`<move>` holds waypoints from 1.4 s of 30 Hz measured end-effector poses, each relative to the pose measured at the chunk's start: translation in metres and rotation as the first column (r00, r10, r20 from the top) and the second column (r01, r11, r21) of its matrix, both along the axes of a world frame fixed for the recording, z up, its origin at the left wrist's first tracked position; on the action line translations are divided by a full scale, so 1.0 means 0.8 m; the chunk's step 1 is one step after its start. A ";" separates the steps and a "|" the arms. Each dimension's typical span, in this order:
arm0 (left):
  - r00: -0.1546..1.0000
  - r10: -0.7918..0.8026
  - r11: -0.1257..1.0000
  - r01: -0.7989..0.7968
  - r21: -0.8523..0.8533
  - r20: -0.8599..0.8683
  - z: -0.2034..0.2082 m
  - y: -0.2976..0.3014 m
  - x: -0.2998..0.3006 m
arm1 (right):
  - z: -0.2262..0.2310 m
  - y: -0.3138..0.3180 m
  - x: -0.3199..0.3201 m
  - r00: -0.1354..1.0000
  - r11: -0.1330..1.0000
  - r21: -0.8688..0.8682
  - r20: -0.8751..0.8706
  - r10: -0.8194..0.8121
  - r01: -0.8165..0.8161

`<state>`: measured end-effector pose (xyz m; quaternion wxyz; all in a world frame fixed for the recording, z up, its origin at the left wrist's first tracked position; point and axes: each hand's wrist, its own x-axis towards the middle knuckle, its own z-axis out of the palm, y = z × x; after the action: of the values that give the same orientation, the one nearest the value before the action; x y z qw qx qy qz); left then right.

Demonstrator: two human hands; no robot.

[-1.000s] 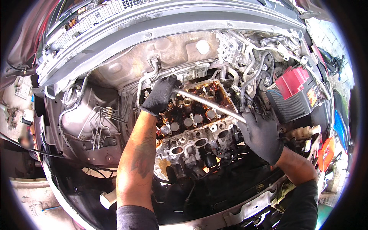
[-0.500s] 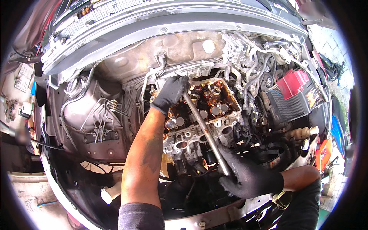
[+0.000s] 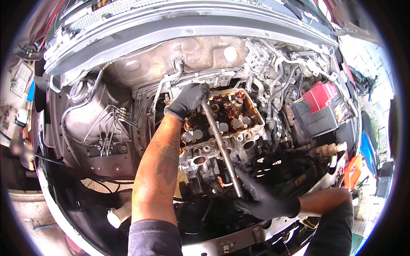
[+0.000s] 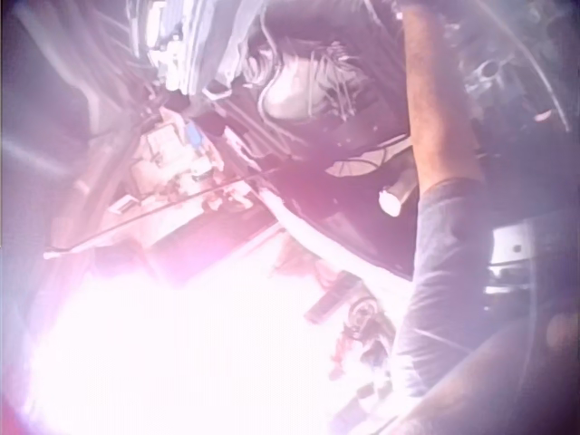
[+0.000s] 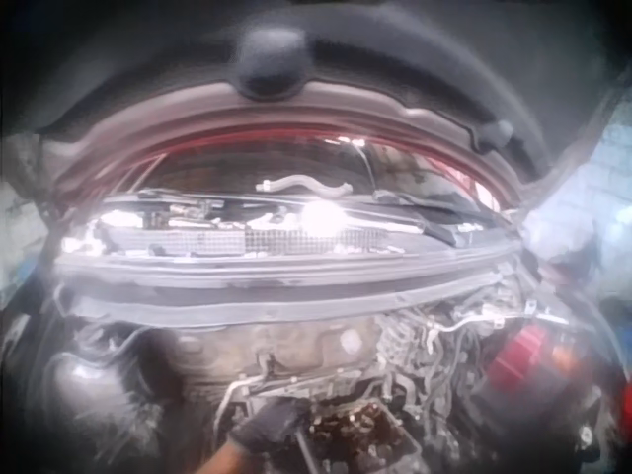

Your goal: The person opens the hood of a red car and works on the exposed engine. They use a socket wrench to loosen and remove bolts from the cylinder head, then wipe the area with a cloth. The person continues to remove bolts and clean the engine components throughout the clip.

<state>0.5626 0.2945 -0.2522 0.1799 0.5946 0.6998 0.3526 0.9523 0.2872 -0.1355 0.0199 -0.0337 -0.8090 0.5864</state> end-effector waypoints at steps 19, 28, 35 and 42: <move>0.955 0.296 0.954 -0.295 -0.059 0.014 0.001 0.003 0.021 | 0.062 0.097 0.009 0.921 0.974 0.169 0.332 -0.202 0.153; 0.899 0.413 0.910 -0.414 0.025 -0.144 0.001 0.006 0.039 | 0.039 0.189 0.003 0.966 0.815 0.571 0.143 -0.217 0.098; 0.885 0.424 0.904 -0.426 -0.029 0.193 -0.006 -0.006 0.019 | 0.050 0.054 0.001 0.965 0.994 -0.028 0.238 0.111 -0.107; 0.937 0.240 0.959 -0.270 0.089 0.253 -0.006 -0.004 0.015 | -0.003 -0.039 -0.037 0.917 0.952 -0.304 0.377 0.129 -0.008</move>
<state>0.5745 0.2910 -0.2571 0.1789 0.4616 0.7212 0.4845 0.9226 0.2562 -0.1375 -0.1687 -0.1245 -0.7000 0.6827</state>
